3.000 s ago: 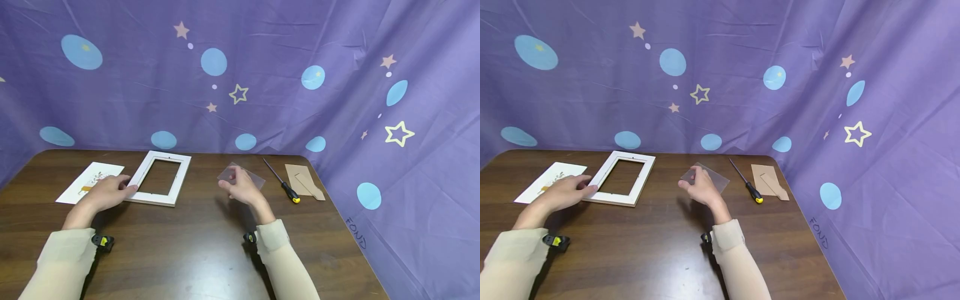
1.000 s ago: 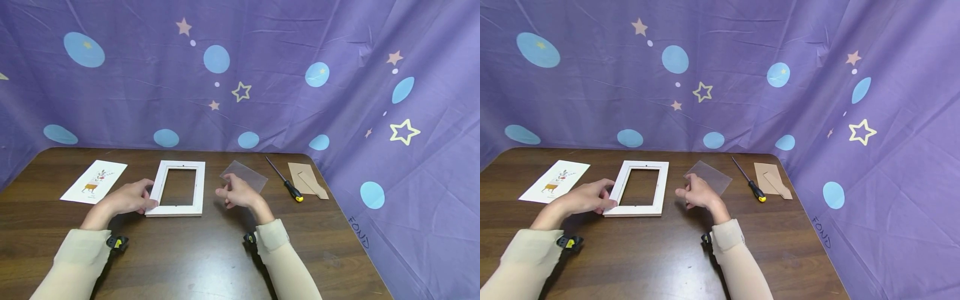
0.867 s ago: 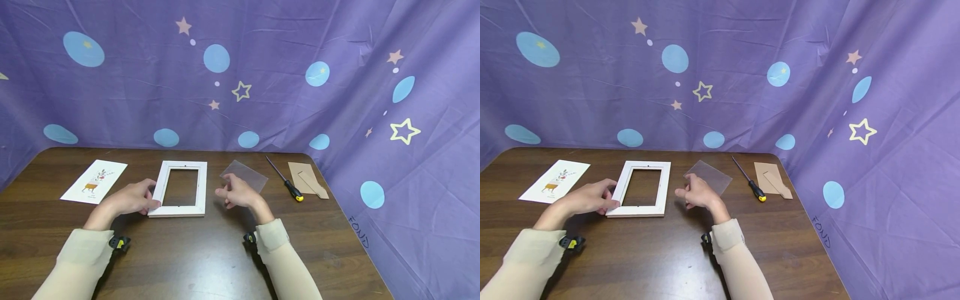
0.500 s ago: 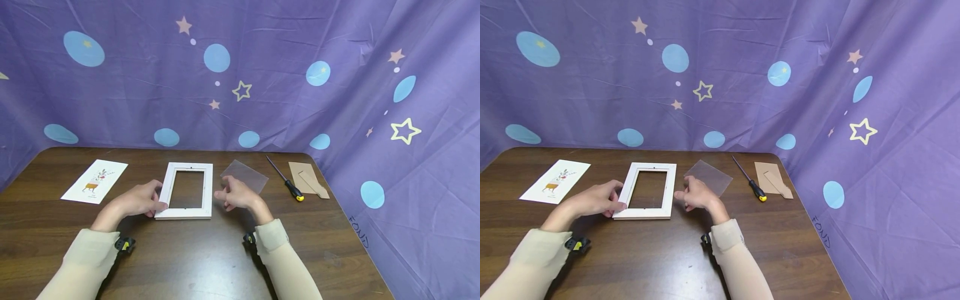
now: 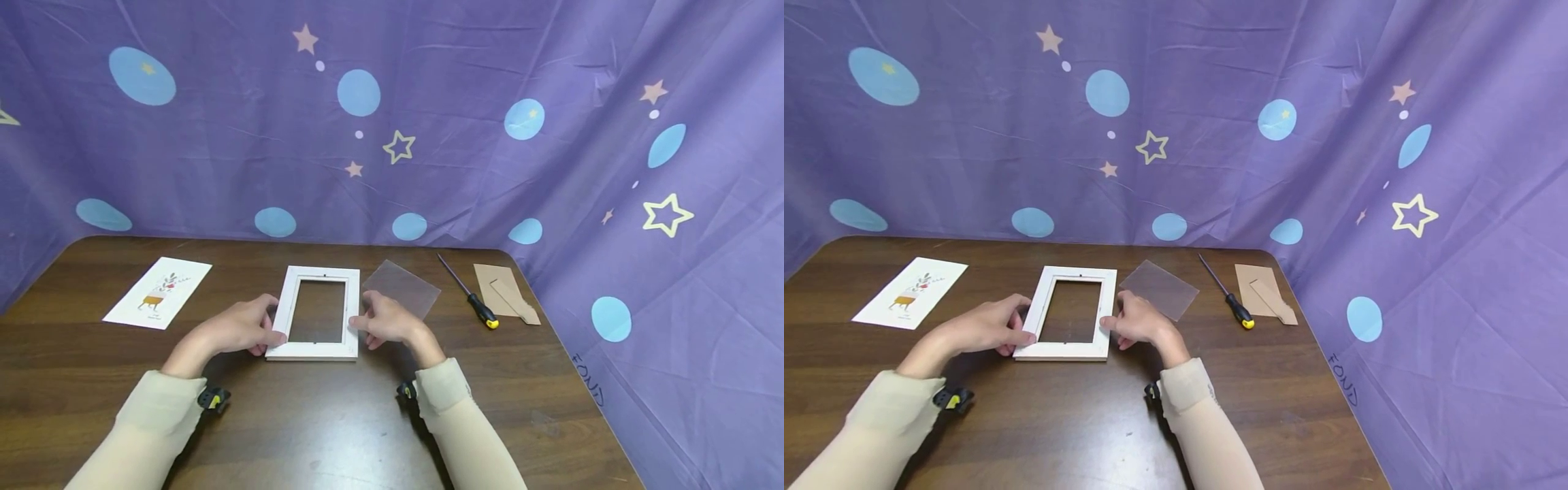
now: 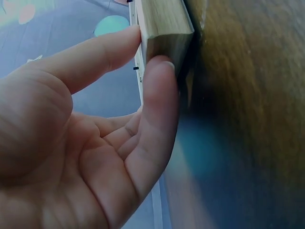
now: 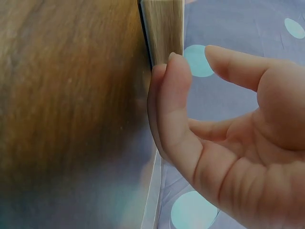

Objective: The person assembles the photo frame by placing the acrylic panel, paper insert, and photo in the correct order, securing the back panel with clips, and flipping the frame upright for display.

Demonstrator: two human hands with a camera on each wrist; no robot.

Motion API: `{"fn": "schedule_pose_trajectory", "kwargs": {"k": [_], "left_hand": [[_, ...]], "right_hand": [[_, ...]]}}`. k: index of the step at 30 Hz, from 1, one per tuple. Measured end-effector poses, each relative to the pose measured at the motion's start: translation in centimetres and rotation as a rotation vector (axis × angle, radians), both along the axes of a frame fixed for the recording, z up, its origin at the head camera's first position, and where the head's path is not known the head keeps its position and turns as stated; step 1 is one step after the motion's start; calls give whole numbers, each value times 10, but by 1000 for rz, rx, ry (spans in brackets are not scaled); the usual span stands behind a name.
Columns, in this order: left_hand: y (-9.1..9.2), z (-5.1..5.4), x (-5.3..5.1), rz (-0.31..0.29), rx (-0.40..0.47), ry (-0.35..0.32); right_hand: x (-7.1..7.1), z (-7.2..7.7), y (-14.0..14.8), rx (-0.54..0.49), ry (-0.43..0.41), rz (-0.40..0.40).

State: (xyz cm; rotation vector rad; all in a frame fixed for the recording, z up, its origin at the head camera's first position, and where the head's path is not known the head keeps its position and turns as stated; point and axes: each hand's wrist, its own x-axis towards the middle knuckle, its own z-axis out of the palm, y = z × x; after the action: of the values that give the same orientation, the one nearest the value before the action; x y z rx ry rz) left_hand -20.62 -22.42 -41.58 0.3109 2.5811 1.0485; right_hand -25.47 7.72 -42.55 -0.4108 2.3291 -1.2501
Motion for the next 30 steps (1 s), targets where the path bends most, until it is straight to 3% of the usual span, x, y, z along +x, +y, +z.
{"fn": "schedule_pose_trajectory", "kwargs": {"k": [6,20,30], "left_hand": [[3,-1,0,-14,31,-31],[9,-2,1,-36,54,-37],[12,-2,1,-41,29,-60]], "right_hand": [[-1,-1,0,17,-9,14],[-1,-4,3,42,-34,19],[0,-1,6,48,-62,56]]}}
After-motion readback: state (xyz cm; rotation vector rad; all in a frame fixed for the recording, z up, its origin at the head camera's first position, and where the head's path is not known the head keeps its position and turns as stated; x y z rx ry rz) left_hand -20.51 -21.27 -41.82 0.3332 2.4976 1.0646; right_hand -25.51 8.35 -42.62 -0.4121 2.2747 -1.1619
